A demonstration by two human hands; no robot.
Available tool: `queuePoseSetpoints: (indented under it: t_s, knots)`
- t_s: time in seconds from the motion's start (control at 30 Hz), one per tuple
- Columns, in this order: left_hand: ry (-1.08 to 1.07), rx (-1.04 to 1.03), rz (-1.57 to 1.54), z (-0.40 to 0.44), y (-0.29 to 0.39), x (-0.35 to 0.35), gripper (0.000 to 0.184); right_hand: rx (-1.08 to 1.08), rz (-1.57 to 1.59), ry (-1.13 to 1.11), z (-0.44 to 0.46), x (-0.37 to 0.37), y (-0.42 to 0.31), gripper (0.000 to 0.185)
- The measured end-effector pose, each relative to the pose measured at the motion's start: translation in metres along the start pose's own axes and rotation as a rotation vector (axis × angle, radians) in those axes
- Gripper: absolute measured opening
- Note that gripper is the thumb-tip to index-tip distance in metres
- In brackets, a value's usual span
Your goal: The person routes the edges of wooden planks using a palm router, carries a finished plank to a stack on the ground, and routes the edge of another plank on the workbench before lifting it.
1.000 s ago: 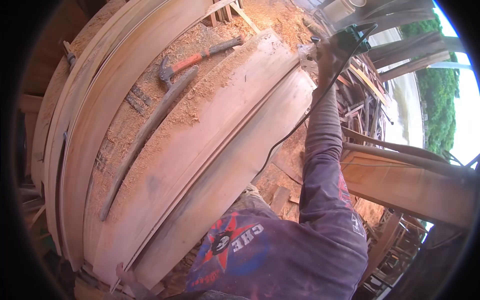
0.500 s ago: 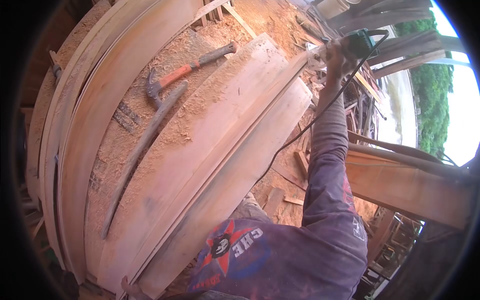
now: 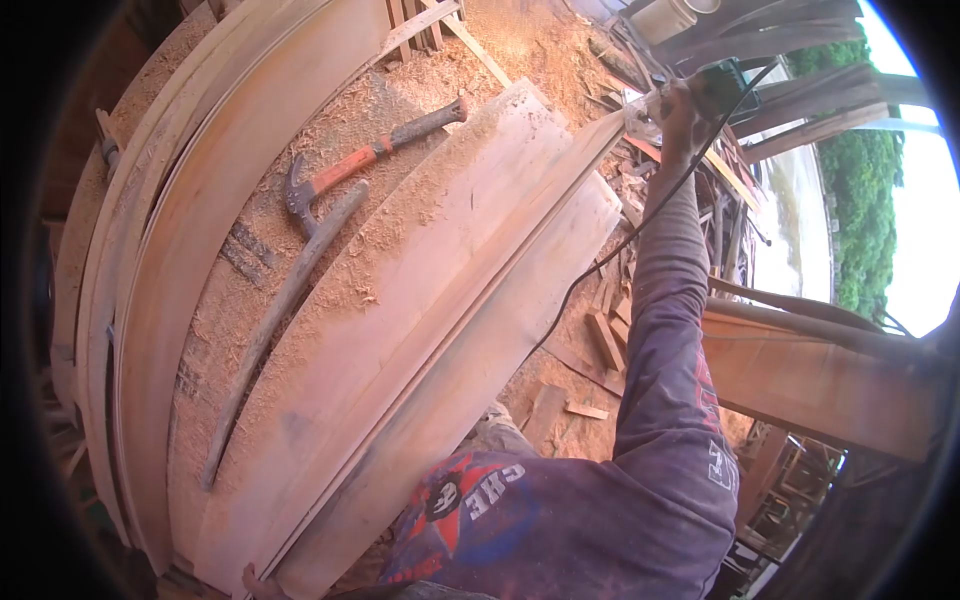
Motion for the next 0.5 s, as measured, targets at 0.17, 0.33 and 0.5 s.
queuePoseSetpoints:
  t_s: [0.17,0.33,0.5]
  knots:
    - [-0.04,0.048,0.028,0.007,0.005,-0.007,0.06,-0.006,0.017,-0.014,0.004,-0.007,0.0,0.021]
    - [-0.066,0.086,0.046,0.01,0.011,-0.011,0.059,0.014,-0.037,-0.031,0.012,-0.006,0.002,0.026]
    - [-0.092,0.114,0.062,0.012,0.017,-0.012,0.058,0.09,-0.048,-0.03,0.022,-0.006,0.003,0.023]
Point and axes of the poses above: each hand's wrist, its own z-axis towards the middle knuckle, its own x-axis out of the back of the hand, y = z × x, the point moved 8 cm from there along z, towards the middle knuckle, and after that the axes turned 12 degrees about x, right-handed, at the moved point
